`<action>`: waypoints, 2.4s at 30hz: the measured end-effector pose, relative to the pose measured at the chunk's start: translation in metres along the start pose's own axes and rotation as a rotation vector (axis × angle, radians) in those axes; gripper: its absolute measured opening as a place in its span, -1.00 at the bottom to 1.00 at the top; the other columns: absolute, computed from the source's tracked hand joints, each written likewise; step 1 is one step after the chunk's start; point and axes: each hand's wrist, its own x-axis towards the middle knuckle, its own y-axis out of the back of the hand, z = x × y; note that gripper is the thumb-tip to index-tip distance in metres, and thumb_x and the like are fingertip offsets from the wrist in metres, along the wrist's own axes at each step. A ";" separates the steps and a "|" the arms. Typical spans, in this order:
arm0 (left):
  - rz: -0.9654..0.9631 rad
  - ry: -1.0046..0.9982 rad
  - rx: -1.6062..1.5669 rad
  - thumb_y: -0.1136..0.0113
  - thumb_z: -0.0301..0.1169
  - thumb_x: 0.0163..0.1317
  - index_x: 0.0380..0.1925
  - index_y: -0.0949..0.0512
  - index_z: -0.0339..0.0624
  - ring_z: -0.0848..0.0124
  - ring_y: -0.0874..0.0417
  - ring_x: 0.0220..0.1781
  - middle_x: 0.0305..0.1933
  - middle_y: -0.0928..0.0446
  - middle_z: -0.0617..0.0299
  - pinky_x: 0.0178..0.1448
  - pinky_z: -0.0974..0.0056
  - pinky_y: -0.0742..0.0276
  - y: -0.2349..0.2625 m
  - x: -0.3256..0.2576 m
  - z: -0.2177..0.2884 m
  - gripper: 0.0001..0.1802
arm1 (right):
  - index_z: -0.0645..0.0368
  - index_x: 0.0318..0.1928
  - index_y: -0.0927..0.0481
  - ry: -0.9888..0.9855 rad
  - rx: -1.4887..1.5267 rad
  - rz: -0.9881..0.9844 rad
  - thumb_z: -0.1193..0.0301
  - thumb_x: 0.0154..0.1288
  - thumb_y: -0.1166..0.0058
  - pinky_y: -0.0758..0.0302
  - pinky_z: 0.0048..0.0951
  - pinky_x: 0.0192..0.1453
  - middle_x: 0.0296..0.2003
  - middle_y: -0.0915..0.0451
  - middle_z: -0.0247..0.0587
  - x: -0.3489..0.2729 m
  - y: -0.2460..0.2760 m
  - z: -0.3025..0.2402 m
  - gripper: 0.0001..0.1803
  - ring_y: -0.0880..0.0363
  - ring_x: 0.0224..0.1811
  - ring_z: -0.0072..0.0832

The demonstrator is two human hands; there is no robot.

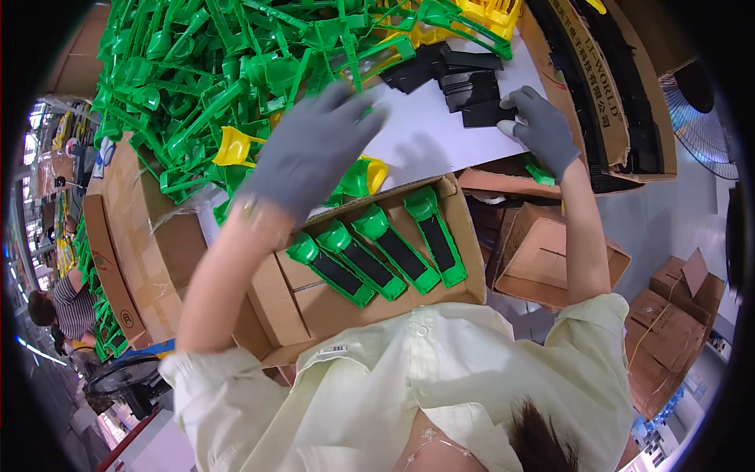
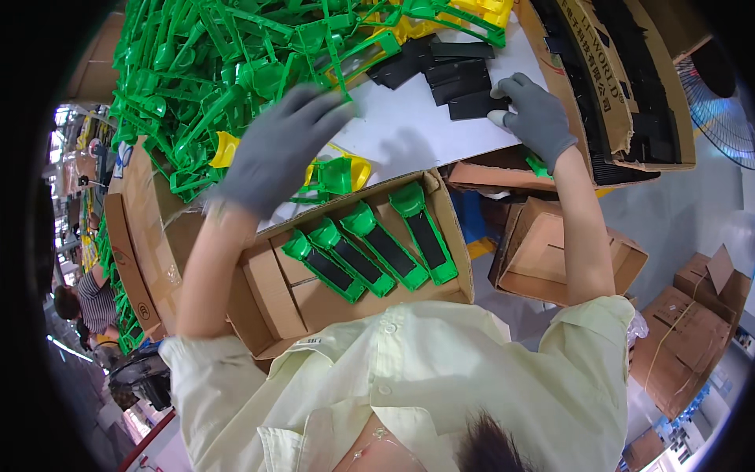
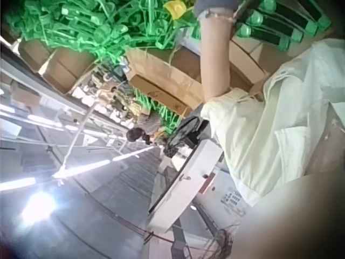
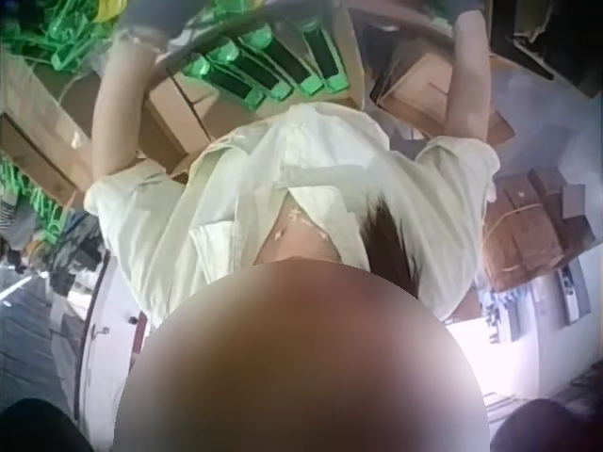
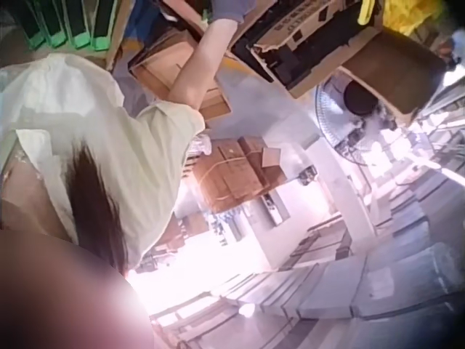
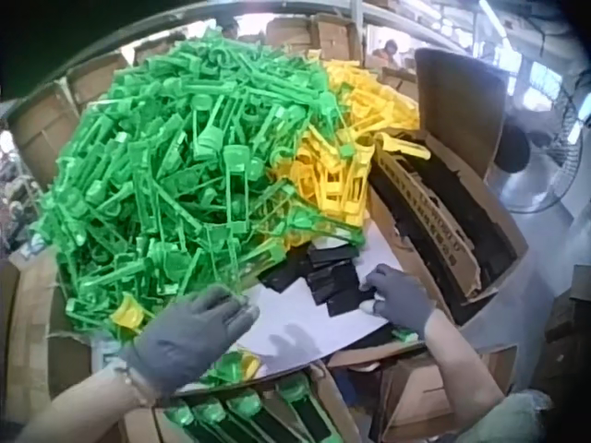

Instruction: Assembling solar lamps by inserting solar panels into green plastic housings and placing them into a box.

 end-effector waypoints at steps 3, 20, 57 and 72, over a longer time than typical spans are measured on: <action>-0.331 -0.071 0.140 -0.13 -0.49 0.00 -0.09 -0.50 -0.06 0.19 -0.38 0.15 0.06 -0.44 0.17 0.14 0.22 -0.41 -0.046 0.031 -0.027 -0.62 | 0.10 -0.21 -0.49 0.018 -0.004 0.014 0.33 0.02 -0.24 -0.45 -0.43 -0.17 -0.27 -0.50 -0.36 0.007 -0.004 -0.008 -0.69 -0.51 -0.30 -0.41; 0.442 0.660 -0.700 -0.11 -0.45 0.09 -0.30 -0.43 -0.27 0.27 -0.66 -0.31 -0.33 -0.54 0.16 -0.32 0.37 -0.61 0.060 -0.024 0.000 -0.82 | 0.20 -0.23 -0.37 -0.147 1.054 -0.043 0.47 0.27 0.01 -0.33 -0.74 -0.50 -0.53 -0.52 -0.32 -0.069 0.023 -0.080 -0.88 -0.42 -0.58 -0.76; 0.220 1.196 -2.216 -0.10 -0.59 0.20 -0.02 -0.43 -0.48 0.24 -0.69 -0.32 -0.22 -0.58 -0.02 -0.29 0.36 -0.69 -0.015 -0.079 0.116 -0.67 | 0.28 -0.18 -0.51 -0.047 0.667 -0.132 0.51 0.23 -0.02 -0.22 -0.66 -0.59 -0.67 -0.43 -0.41 -0.112 0.007 -0.144 -0.85 -0.32 -0.65 -0.77; 0.055 1.143 -1.863 -0.20 -0.61 0.14 -0.17 -0.57 -0.41 0.44 -0.64 -0.38 -0.32 -0.59 0.14 -0.39 0.46 -0.56 0.000 -0.104 0.120 -0.77 | 0.23 -0.12 -0.53 0.027 0.719 -0.205 0.43 0.03 -0.31 -0.47 -0.53 -0.41 -0.59 -0.54 -0.30 -0.119 -0.019 -0.137 -0.62 -0.50 -0.59 -0.58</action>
